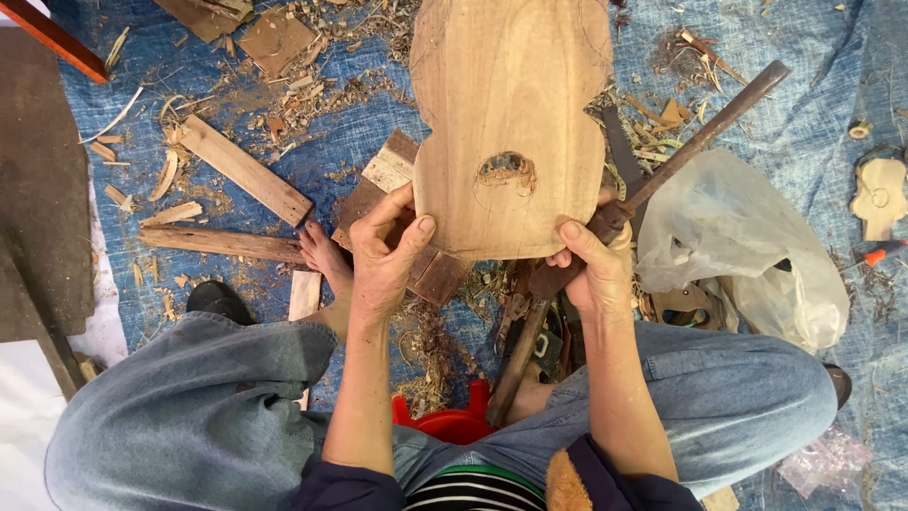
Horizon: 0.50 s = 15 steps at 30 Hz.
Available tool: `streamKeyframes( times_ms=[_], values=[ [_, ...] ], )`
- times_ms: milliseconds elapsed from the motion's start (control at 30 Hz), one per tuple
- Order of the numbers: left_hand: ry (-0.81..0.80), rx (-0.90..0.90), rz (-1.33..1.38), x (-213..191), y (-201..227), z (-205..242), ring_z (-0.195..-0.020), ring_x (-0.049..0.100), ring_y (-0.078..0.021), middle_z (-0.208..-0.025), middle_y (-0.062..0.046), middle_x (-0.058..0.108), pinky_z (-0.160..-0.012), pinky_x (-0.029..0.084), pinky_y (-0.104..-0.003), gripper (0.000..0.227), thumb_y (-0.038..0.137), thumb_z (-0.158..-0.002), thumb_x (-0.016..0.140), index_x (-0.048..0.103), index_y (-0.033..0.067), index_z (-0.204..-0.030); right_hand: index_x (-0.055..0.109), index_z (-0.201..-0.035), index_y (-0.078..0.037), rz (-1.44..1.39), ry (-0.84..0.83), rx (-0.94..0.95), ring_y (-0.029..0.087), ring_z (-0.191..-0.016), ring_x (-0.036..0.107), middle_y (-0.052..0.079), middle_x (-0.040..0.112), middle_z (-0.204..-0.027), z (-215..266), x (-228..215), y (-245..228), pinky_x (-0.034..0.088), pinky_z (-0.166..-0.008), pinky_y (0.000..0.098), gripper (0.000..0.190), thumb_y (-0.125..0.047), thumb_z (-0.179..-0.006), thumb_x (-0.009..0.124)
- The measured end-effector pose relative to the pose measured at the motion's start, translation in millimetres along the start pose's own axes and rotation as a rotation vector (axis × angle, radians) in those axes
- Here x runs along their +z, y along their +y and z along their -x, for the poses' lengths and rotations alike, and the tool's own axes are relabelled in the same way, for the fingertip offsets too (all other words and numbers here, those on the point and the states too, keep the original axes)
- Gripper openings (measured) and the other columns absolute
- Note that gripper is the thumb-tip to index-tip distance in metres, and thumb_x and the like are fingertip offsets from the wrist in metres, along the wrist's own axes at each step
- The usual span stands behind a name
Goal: Carving the interior of a wooden instrument body using a hammer and chisel.
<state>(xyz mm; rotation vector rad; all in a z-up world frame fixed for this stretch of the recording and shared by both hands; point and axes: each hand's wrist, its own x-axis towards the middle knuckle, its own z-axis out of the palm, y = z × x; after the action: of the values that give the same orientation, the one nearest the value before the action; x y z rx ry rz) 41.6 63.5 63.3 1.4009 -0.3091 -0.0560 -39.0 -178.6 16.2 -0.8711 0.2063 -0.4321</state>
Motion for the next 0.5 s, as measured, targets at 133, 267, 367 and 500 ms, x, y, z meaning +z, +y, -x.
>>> streamKeyframes(
  times_ms=[133,267,367,500],
  values=[
    [-0.001,0.005,0.022,0.1,-0.4,-0.7,-0.086,0.054,-0.0114,-0.091,-0.008,0.068,-0.077,0.049,-0.028,0.038,0.014,-0.093,0.074,0.068,-0.0009,-0.127,0.057,-0.117,-0.009,0.015,0.018,0.009,0.022,-0.041,0.060,0.021,0.065,-0.069,0.3,1.6,1.2,0.058,-0.044,0.0344,0.039,0.006,-0.085,0.073],
    [0.005,0.015,0.025,0.1,-3.8,0.2,-0.086,0.054,-0.0120,-0.091,-0.009,0.069,-0.077,0.049,-0.030,0.037,0.013,-0.094,0.073,0.068,-0.0008,-0.128,0.057,-0.114,-0.009,0.013,0.042,0.007,0.022,-0.040,0.060,0.021,0.065,-0.070,1.9,4.6,1.0,0.057,-0.042,0.0337,0.038,0.005,-0.083,0.075],
    [0.008,0.017,0.034,0.7,-4.9,0.4,-0.087,0.054,-0.0121,-0.091,-0.009,0.068,-0.077,0.049,-0.030,0.036,0.013,-0.094,0.072,0.068,-0.0009,-0.128,0.058,-0.112,-0.009,0.022,0.056,0.003,0.023,-0.040,0.060,0.020,0.065,-0.071,2.6,7.4,1.0,0.056,-0.041,0.0333,0.037,0.004,-0.083,0.076],
    [-0.003,0.015,0.055,-3.8,-12.7,1.7,-0.086,0.055,-0.0136,-0.090,-0.010,0.068,-0.077,0.050,-0.031,0.035,0.015,-0.096,0.070,0.067,-0.0014,-0.127,0.058,-0.111,-0.009,0.051,0.044,0.015,0.020,-0.041,0.060,0.018,0.067,-0.073,1.9,11.2,-2.0,0.057,-0.042,0.0314,0.034,0.001,-0.084,0.076]
  ],
)
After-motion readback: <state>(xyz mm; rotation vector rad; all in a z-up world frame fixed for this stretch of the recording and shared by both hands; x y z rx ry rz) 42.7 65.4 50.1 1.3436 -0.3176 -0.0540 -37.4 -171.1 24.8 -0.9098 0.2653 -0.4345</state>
